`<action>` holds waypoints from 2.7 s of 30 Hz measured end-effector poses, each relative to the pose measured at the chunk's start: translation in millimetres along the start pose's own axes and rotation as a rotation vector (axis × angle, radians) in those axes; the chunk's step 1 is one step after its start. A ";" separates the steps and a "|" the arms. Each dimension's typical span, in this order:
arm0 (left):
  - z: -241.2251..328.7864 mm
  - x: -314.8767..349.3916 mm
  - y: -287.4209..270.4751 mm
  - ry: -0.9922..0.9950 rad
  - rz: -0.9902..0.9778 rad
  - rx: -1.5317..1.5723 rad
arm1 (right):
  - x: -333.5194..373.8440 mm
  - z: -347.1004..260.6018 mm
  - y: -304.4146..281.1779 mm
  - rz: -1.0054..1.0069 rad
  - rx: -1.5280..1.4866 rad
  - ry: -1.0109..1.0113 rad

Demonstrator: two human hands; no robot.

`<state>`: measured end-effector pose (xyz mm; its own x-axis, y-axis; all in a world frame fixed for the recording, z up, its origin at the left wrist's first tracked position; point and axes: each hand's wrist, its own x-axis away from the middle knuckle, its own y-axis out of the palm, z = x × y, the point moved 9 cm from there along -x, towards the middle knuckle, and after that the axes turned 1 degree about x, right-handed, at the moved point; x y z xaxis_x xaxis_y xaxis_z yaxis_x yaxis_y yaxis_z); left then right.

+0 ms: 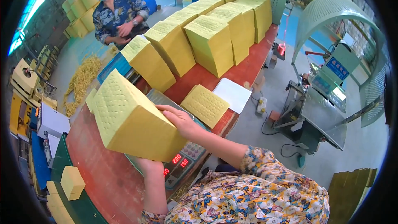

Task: Weigh stacks of textured yellow paper sheets or square foam materials on an electronic scale and move them between processing areas and conveyor lines.

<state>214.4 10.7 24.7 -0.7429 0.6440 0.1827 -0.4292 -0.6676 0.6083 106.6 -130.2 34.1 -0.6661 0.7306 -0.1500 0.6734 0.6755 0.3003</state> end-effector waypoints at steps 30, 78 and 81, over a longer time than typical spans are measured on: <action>103.6 -2.8 28.2 0.177 -0.393 -0.639 | 84.0 54.9 -53.0 0.101 -0.412 0.574; -42.6 -65.1 232.8 0.037 -0.221 -0.453 | -52.3 16.9 -242.4 -0.116 -0.686 0.503; -45.0 -69.4 231.2 -0.188 -0.383 -0.085 | -46.3 3.5 -242.2 -0.045 -0.642 0.476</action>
<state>143.6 -205.2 117.9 -0.4188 0.9027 0.0985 -0.7022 -0.3907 0.5952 -24.5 -327.3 -35.0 -0.8513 0.4853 0.1993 0.4224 0.4089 0.8089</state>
